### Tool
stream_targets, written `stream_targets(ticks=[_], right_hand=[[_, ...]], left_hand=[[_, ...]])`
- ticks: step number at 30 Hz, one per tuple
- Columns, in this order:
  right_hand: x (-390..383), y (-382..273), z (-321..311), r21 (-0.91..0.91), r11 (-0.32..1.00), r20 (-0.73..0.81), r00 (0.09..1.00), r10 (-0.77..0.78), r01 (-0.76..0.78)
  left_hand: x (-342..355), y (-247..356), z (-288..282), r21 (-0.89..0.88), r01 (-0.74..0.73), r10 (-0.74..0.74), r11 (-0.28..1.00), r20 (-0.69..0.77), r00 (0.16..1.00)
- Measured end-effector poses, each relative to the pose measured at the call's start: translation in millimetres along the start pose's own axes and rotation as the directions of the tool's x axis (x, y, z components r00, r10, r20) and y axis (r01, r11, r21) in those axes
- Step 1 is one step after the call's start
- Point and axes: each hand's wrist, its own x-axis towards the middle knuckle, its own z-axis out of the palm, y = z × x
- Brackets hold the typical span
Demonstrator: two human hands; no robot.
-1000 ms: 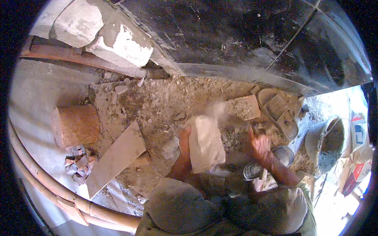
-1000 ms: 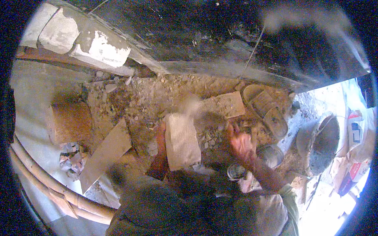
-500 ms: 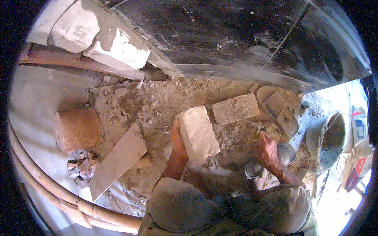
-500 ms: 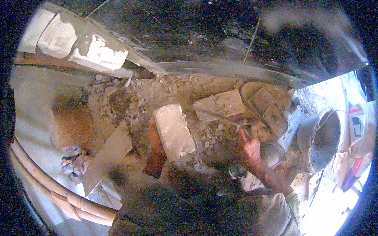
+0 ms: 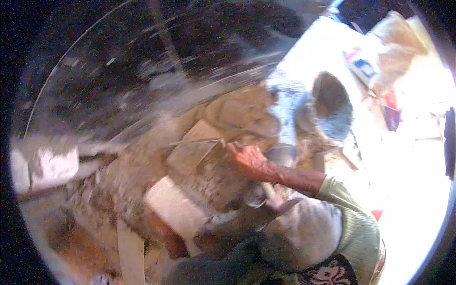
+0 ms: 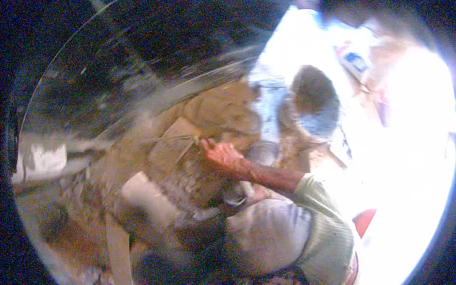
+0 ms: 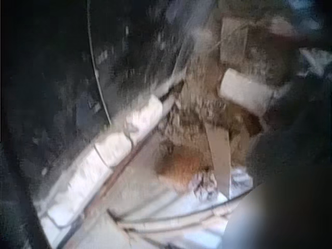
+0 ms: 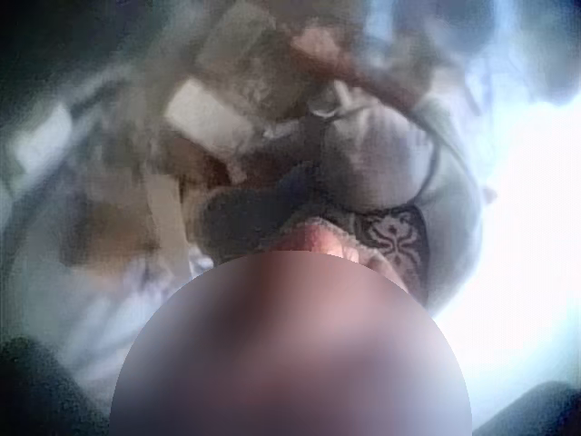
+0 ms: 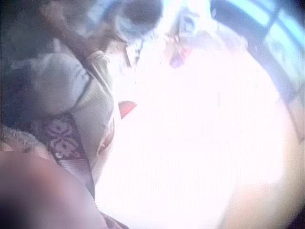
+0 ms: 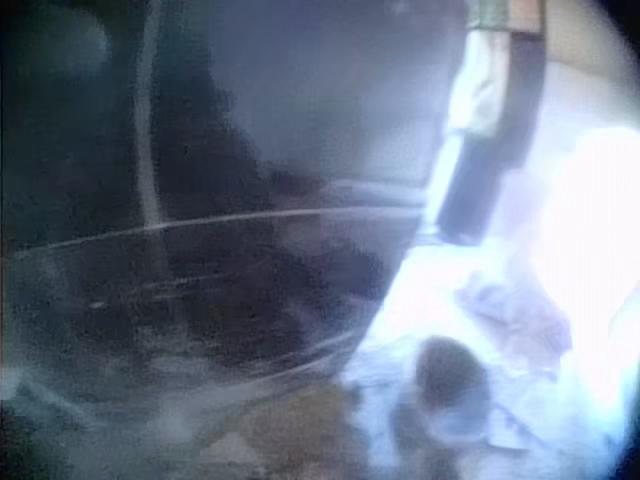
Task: The person builds a small wall section by applying mortar from a bucket to individual bricks using a trowel and then placing and tapping them into position, using a hammer for minor adjustments.
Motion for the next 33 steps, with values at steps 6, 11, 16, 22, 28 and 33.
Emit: stream_targets(ticks=[6, 11, 16, 22, 28, 33], right_hand=[[-112, 33, -89, 0.313, 0.944, -0.21, 0.962, 0.177, -0.105], [-206, 95, -169, 0.005, 0.923, -0.439, 0.828, 0.348, -0.385], [-243, 151, -213, -0.317, 0.628, -0.342, 0.703, 0.623, -0.711], [-203, 220, -178, -0.57, 0.65, -0.23, 0.857, 0.461, -0.503], [-200, 241, -150, -0.732, 0.582, -0.072, 0.89, 0.451, -0.354], [-219, 230, -161, -0.504, 0.809, 0.07, 0.919, 0.388, -0.303]], left_hand=[[-7, 6, 18, 0.196, -0.023, 0.024, 0.98, -0.005, 1.0], [-9, 27, 34, 0.393, -0.09, 0.095, 0.915, 0.007, 0.995], [0, 46, 60, 0.617, -0.165, 0.138, 0.77, 0.091, 0.986], [15, 59, 124, 0.371, 0.181, -0.171, 0.911, -0.06, 0.983], [26, 61, 142, 0.445, 0.175, -0.219, 0.878, 0.049, 0.974], [44, 46, 165, 0.485, 0.15, -0.268, 0.862, 0.183, 0.946]])
